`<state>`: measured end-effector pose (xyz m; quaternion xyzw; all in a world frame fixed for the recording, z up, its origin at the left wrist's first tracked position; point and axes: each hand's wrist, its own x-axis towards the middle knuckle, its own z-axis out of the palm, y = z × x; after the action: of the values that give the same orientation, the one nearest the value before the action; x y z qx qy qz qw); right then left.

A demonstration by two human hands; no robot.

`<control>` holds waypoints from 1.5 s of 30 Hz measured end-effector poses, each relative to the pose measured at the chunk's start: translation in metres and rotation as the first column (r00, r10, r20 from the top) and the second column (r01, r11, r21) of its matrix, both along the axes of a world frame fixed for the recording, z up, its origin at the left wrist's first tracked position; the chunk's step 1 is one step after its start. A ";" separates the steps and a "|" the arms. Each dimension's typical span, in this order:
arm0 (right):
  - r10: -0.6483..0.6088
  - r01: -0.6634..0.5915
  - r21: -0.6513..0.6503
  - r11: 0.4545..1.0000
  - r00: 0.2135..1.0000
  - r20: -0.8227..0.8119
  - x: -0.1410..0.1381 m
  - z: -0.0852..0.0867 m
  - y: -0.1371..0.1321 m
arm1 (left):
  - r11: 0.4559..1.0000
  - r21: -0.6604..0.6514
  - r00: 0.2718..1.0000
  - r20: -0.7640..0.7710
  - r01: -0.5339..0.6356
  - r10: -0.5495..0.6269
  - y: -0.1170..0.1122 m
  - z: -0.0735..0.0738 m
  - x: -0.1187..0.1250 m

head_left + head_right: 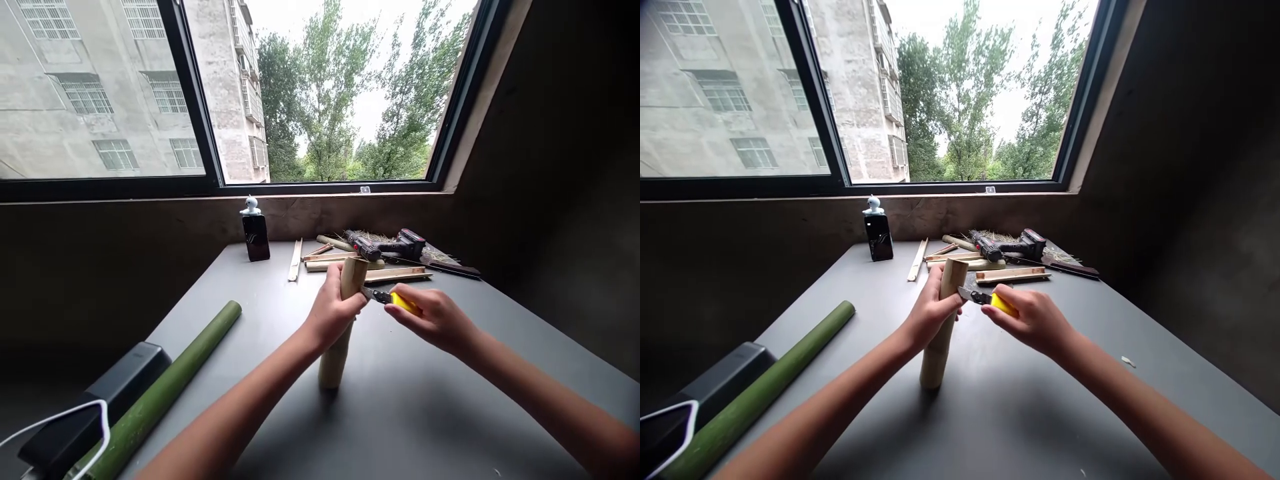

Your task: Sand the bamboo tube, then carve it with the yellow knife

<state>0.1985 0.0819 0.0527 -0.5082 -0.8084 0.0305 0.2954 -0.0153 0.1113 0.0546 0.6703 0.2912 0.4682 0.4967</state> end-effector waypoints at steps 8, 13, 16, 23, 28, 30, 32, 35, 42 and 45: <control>-0.070 0.070 0.007 0.998 0.997 -0.024 -0.006 0.002 -0.004 | 0.999 0.001 0.999 -0.040 0.037 -0.037 -0.002 0.003 0.000; -0.042 0.042 -0.015 0.999 0.998 -0.035 -0.005 0.003 -0.004 | 0.998 0.033 0.996 -0.072 0.060 -0.058 -0.003 0.003 -0.002; -0.044 0.043 -0.023 0.999 0.998 -0.039 -0.005 0.004 -0.005 | 0.997 0.046 0.995 -0.083 0.055 -0.051 -0.003 0.003 -0.003; -0.047 0.046 -0.015 0.999 0.998 -0.033 -0.006 0.004 -0.009 | 0.999 0.042 0.995 -0.101 0.008 -0.004 -0.003 0.002 -0.001; 0.013 -0.013 0.014 1.000 1.000 -0.022 -0.006 0.002 -0.011 | 0.999 0.048 0.996 -0.092 0.005 -0.001 -0.002 0.001 0.000; 0.040 -0.039 0.033 0.999 0.999 -0.011 -0.007 0.001 -0.011 | 0.999 0.040 0.996 -0.085 0.010 -0.007 -0.002 0.001 -0.001; 0.056 -0.056 0.058 0.997 0.998 -0.002 -0.007 0.001 -0.011 | 0.999 0.028 0.997 -0.077 0.032 -0.029 -0.001 0.002 -0.002; 0.074 -0.074 0.103 0.992 0.997 0.013 -0.006 0.001 -0.011 | 0.998 0.014 0.996 -0.070 0.063 -0.062 0.000 0.002 -0.003; 0.095 -0.105 0.179 0.978 0.994 0.063 -0.005 0.003 -0.014 | 0.997 0.052 0.993 -0.108 0.051 -0.045 0.002 -0.001 -0.004; 0.087 -0.103 0.183 0.978 0.992 0.093 -0.007 0.007 -0.018 | 0.996 0.084 0.990 -0.141 0.028 -0.016 0.000 -0.001 -0.003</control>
<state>0.1919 0.0638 0.0602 -0.4397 -0.8428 -0.0532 0.3058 -0.0186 0.1117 0.0535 0.7253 0.2976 0.4267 0.4509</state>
